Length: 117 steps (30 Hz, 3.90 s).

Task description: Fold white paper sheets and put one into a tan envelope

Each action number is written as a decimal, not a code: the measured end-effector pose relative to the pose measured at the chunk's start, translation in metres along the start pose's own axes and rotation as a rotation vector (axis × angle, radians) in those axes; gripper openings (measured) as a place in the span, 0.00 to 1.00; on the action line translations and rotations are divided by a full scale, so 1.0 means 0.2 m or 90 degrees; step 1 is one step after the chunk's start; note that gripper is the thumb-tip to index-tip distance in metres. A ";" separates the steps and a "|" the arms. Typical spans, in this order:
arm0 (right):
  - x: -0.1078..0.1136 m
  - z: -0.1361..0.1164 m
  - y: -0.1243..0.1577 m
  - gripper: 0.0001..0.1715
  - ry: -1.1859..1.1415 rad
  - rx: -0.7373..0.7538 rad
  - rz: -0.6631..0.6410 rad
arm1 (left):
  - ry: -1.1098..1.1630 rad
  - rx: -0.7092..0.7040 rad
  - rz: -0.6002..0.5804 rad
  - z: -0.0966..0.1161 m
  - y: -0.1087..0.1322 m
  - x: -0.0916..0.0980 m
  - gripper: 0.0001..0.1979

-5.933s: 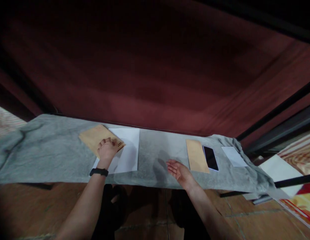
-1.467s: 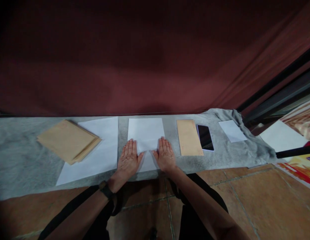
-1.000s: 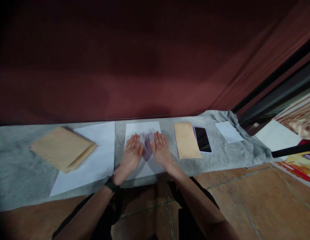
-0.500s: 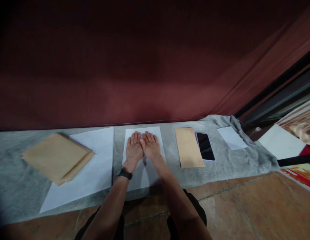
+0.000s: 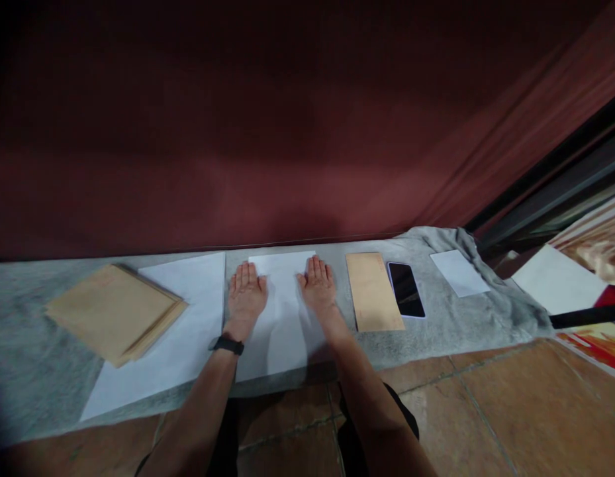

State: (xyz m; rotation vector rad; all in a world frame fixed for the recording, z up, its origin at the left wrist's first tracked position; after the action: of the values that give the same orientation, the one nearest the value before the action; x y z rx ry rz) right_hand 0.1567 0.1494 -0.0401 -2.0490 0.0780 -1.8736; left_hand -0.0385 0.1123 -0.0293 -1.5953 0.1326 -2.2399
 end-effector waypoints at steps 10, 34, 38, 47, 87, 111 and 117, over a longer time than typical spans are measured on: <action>0.14 -0.01 0.14 0.34 -0.057 -0.024 -0.020 | 0.013 -0.106 -0.029 0.16 0.17 0.12 0.32; 0.23 0.06 0.51 0.38 -0.084 0.212 -0.066 | 0.041 -0.285 -0.166 0.15 0.56 0.23 0.33; 0.22 0.13 0.52 0.38 -0.077 0.204 -0.055 | 0.032 -0.288 -0.173 0.14 0.56 0.25 0.33; 0.27 -0.01 0.61 0.38 -0.161 0.203 -0.098 | 0.045 -0.338 -0.192 0.23 0.64 0.27 0.31; 0.36 0.34 0.46 0.39 -0.216 0.266 -0.241 | -0.006 -0.390 -0.420 0.11 0.69 0.45 0.35; 0.37 0.36 0.32 0.27 -0.663 -0.060 -0.236 | 0.801 0.122 -0.331 -0.10 0.23 0.49 0.34; 0.33 0.35 0.30 0.22 -0.590 -0.117 -0.233 | 0.657 0.174 -0.303 -0.15 0.24 0.31 0.21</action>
State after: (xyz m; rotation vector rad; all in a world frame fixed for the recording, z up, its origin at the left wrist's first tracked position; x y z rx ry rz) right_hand 0.2451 0.0903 0.0008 -3.0015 -0.3953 -0.9072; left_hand -0.0716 0.0405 0.0005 -0.2192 -0.3004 -3.0552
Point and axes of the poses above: each hand's wrist, its own y-axis away from the middle knuckle, its own x-axis out of the back of the hand, z = x × y, the point moved 4 cm from there along -y, towards the middle knuckle, and after that the axes turned 6 degrees about y, right-handed, at the moved point
